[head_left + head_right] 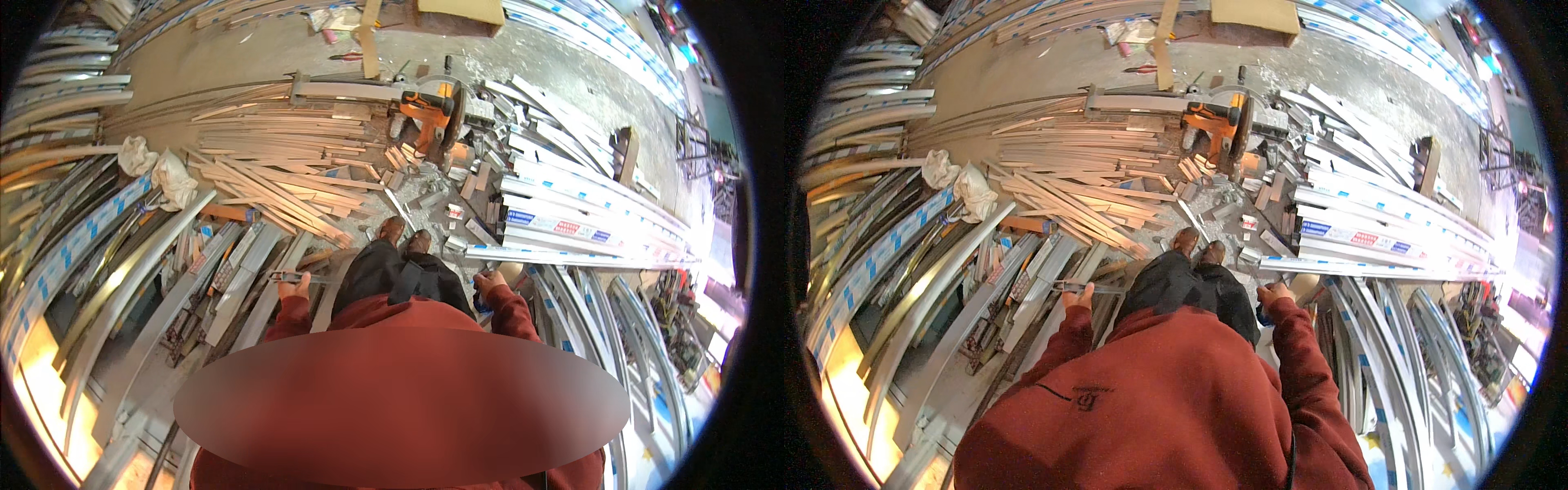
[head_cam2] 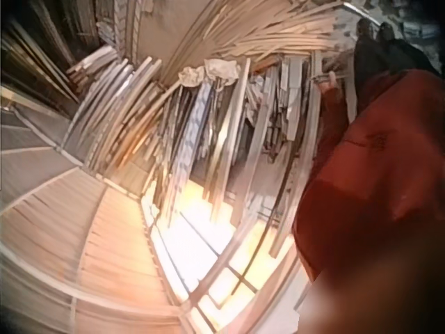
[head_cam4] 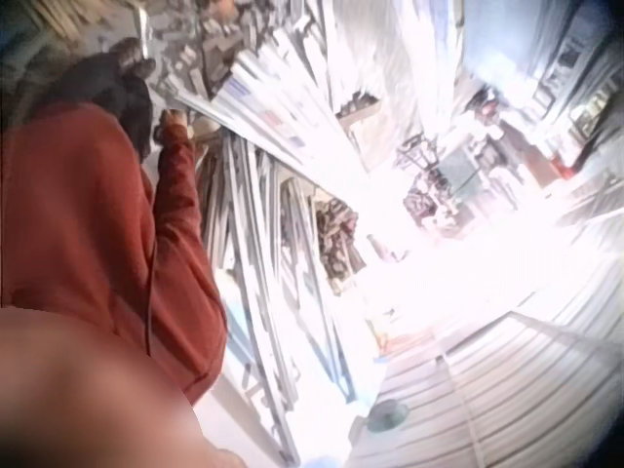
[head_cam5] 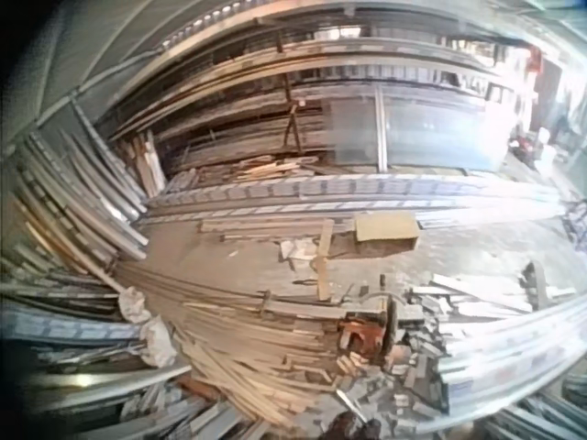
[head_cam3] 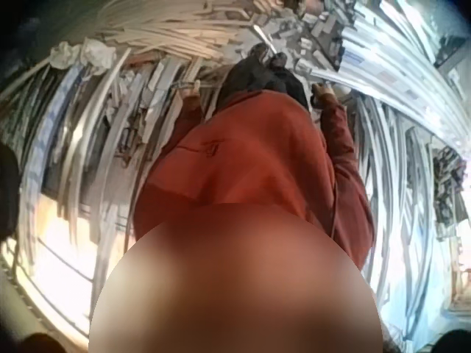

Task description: The person measures aluminum profiles with a tape measure, marks them, and cuts them to length using a miter saw. Cut pieces are placed on the floor among other profiles.

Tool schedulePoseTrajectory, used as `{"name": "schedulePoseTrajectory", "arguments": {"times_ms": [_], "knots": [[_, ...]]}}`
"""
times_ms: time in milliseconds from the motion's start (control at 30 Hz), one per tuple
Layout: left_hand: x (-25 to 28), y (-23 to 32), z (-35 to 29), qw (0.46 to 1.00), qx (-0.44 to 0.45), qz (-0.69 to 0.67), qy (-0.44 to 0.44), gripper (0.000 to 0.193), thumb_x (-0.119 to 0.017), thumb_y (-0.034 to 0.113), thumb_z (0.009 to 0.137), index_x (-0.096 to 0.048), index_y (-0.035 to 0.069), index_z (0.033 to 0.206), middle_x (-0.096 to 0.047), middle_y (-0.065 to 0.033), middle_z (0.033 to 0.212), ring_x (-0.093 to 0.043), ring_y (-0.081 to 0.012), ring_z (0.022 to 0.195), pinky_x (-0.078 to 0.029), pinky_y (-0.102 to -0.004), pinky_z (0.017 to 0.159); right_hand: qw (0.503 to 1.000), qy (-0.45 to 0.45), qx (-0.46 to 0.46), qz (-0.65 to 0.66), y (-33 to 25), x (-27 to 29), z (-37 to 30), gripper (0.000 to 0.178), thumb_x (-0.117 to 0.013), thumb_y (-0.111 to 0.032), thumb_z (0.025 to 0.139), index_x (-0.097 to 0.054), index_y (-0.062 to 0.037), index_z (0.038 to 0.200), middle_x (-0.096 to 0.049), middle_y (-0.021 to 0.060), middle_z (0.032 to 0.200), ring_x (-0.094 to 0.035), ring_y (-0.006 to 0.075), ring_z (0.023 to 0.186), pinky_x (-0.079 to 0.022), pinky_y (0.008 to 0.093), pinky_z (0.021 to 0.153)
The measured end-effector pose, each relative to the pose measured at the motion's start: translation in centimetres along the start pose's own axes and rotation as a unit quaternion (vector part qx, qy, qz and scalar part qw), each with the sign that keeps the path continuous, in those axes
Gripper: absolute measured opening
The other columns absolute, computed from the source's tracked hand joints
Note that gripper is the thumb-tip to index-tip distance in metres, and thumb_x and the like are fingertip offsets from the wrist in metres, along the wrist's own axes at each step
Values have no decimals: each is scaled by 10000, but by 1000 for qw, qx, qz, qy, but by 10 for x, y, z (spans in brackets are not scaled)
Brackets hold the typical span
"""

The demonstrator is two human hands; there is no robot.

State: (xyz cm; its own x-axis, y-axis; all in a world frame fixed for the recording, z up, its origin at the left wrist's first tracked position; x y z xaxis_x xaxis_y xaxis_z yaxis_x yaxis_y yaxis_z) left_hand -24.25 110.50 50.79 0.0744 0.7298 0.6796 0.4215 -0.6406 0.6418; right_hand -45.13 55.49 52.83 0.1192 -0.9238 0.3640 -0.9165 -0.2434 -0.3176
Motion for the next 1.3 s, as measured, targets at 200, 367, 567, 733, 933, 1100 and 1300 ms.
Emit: {"name": "schedulePoseTrajectory", "arguments": {"times_ms": [200, 367, 567, 733, 933, 1100, 1300], "knots": [[14, -34, -18, 986, 101, -120, 47, 533, -854, 44, 781, -560, 2, 1224, -666, -156, 1049, -672, -241, 953, -579, -393, 830, 996, -20, 0, -92, -65, 21, 39, 367, -610, -348, 847, -757, -13, 832, -737, 169, 784, -710, 271, 724, -551, 394, 710], [20, -22, 14, 971, 66, -222, 64, 457, -847, 48, 765, -586, 10, 1139, -660, -120, 988, -675, -231, 844, -585, -370, 756, 982, -7, 7, -187, -129, 39, 58, 358, -621, -362, 835, -774, -48, 912, -744, 193, 864, -732, 319, 833, -561, 427, 803], [28, -15, 60, 973, 95, -184, 100, 413, -846, 78, 772, -604, 25, 1102, -665, -119, 1000, -658, -232, 875, -570, -371, 774, 983, 33, 45, -173, -200, 56, 91, 316, -573, -263, 879, -762, -11, 889, -738, 237, 886, -723, 403, 894, -561, 448, 807], [47, 13, 125, 988, 2, -110, 108, 464, -865, 202, 799, -608, 41, 1149, -655, -122, 1093, -662, -244, 936, -564, -405, 802, 986, 77, 115, -94, -255, 68, 113, 355, -591, -289, 870, -743, 30, 905, -721, 214, 804, -717, 285, 798, -536, 434, 776], [62, 106, 211, 980, -75, -138, 126, 363, -830, 40, 819, -623, 50, 1117, -651, -148, 1154, -651, -260, 1028, -547, -437, 931, 973, 88, 183, -110, -378, 99, 188, 330, -600, -276, 847, -727, 29, 852, -697, 172, 739, -674, 251, 716, -527, 406, 698], [53, 175, 337, 962, 51, -239, 124, 537, -819, 59, 830, -536, 29, 1286, -597, -139, 1249, -634, -247, 1058, -536, -400, 966, 978, 47, 183, -89, -519, 139, 267, 352, -617, -350, 852, -757, -39, 936, -731, 225, 894, -718, 372, 846, -548, 456, 802], [65, 317, 489, 983, -127, -124, 43, 601, -846, 158, 826, -538, 25, 1325, -589, -162, 1326, -638, -258, 1091, -535, -401, 963, 987, -14, 123, -105, -646, 193, 347, 387, -599, -368, 854, -753, -26, 950, -718, 263, 891, -708, 407, 889, -546, 461, 825]]}}
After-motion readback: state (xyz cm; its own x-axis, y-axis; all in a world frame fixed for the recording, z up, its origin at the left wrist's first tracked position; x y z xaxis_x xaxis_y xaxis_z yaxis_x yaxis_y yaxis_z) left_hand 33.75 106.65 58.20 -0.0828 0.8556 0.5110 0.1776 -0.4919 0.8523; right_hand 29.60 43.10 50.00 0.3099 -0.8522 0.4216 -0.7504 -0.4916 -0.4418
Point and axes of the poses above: each hand's wrist, its own z-axis towards the middle knuckle, its own x-axis out of the back of the hand, y = z × x, the point moved 3 cm from there along z, towards the middle knuckle
